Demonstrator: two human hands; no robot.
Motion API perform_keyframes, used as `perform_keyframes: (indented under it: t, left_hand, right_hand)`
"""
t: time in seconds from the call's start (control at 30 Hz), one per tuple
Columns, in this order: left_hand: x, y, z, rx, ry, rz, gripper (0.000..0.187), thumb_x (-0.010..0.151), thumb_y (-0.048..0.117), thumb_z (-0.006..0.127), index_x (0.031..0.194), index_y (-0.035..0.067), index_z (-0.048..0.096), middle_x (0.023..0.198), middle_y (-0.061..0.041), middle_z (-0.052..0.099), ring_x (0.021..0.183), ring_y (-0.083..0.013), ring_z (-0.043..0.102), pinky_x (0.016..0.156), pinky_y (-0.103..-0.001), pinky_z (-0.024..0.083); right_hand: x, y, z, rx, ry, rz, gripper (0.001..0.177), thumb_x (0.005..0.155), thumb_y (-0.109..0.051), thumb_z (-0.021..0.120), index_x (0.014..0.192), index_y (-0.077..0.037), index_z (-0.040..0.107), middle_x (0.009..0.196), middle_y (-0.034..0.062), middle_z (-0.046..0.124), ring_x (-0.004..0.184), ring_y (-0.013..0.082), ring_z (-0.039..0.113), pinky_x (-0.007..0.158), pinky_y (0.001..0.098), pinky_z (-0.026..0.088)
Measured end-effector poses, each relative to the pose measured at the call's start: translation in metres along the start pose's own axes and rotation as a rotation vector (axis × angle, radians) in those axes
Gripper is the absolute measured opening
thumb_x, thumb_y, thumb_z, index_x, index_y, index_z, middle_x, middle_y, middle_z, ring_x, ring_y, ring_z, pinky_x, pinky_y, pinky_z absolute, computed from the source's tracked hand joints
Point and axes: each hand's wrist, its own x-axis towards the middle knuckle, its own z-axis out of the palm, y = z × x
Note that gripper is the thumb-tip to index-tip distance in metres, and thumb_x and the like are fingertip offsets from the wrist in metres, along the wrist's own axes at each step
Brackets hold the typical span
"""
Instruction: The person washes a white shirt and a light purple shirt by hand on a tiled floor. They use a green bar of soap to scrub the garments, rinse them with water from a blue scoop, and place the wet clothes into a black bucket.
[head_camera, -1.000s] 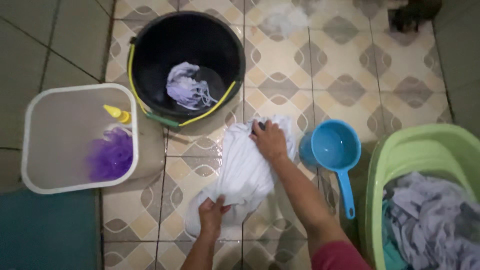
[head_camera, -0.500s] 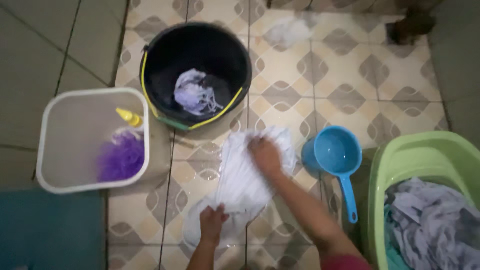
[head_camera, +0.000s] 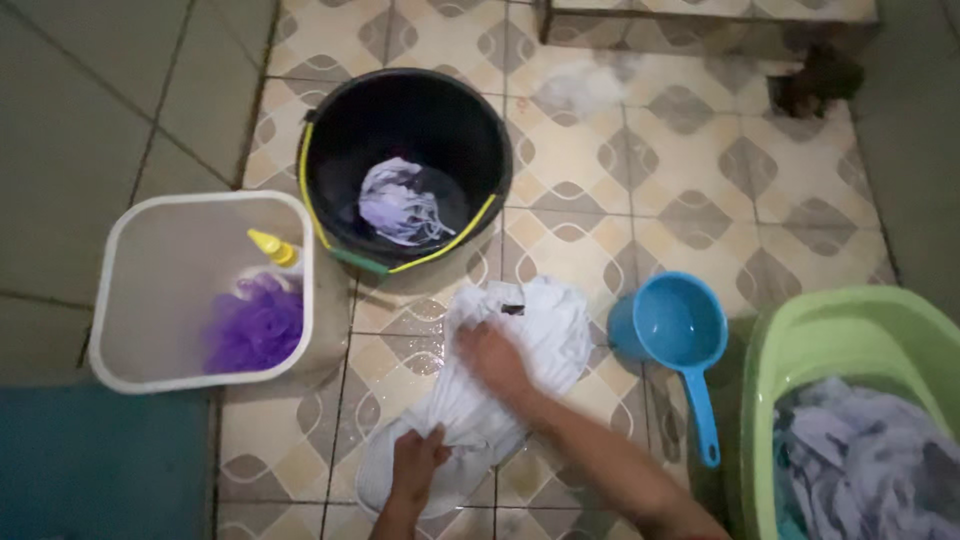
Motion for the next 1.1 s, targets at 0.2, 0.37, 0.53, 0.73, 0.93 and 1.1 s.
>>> perform_keyframes:
  t: [0.2,0.37,0.53,0.73,0.93,1.1]
  left_hand:
    - [-0.022,0.014,-0.006,-0.020,0.019,-0.057,0.033,0.094,0.015,0.069,0.073,0.005,0.046,0.072,-0.016,0.067,0.065,-0.0262,0.078,0.064,-0.040,0.062]
    - [-0.018,0.011,-0.004,0.138,0.010,-0.071,0.035,0.097,0.019,0.065,0.069,-0.001,0.057,0.070,-0.015,0.074,0.061,-0.0210,0.071,0.062,-0.037,0.057]
    - [0.004,-0.029,-0.022,0.115,-0.150,0.132,0.033,0.084,0.006,0.080,0.063,0.003,0.055,0.062,-0.009,0.063,0.056,-0.0164,0.063,0.059,-0.038,0.062]
    - [-0.012,-0.010,-0.018,0.200,-0.021,0.056,0.036,0.085,0.017,0.081,0.065,0.002,0.054,0.061,-0.010,0.064,0.055,-0.0179,0.069,0.051,-0.032,0.051]
    - [-0.011,-0.005,-0.018,0.348,-0.015,0.076,0.018,0.087,0.014,0.071,0.071,0.005,0.068,0.066,-0.007,0.069,0.056,-0.0135,0.060,0.052,-0.032,0.049]
    - [-0.007,-0.023,-0.023,0.194,-0.057,0.137,0.038,0.089,0.017,0.078,0.064,0.000,0.054,0.063,-0.008,0.059,0.057,-0.0165,0.065,0.054,-0.032,0.055]
  right_hand:
    - [0.000,0.025,-0.027,-0.113,-0.320,0.031,0.035,0.099,-0.033,0.059,0.128,-0.017,0.068,0.105,0.0107,0.071,0.098,0.0308,0.069,0.070,0.0464,0.056]
    - [0.036,0.065,-0.048,-0.098,-0.126,0.556,0.033,0.093,-0.028,0.058,0.121,-0.015,0.068,0.092,0.0204,0.068,0.078,0.0377,0.066,0.061,0.0544,0.054]
    - [-0.014,-0.025,0.028,0.334,-0.151,-0.082,0.026,0.100,-0.019,0.058,0.124,-0.017,0.067,0.114,0.0108,0.068,0.105,0.0296,0.066,0.091,0.0476,0.051]
    - [0.042,0.074,-0.052,0.034,-0.222,0.559,0.027,0.100,-0.032,0.056,0.115,-0.015,0.069,0.093,0.0159,0.071,0.082,0.0330,0.069,0.069,0.0465,0.055]
    - [0.008,-0.006,-0.003,0.028,-0.287,0.056,0.028,0.097,-0.030,0.055,0.112,-0.010,0.069,0.094,0.0161,0.069,0.088,0.0339,0.067,0.067,0.0487,0.054]
    - [0.019,0.065,-0.036,-0.190,-0.298,0.324,0.031,0.105,-0.031,0.051,0.126,-0.014,0.067,0.098,0.0199,0.069,0.080,0.0348,0.068,0.057,0.0498,0.053]
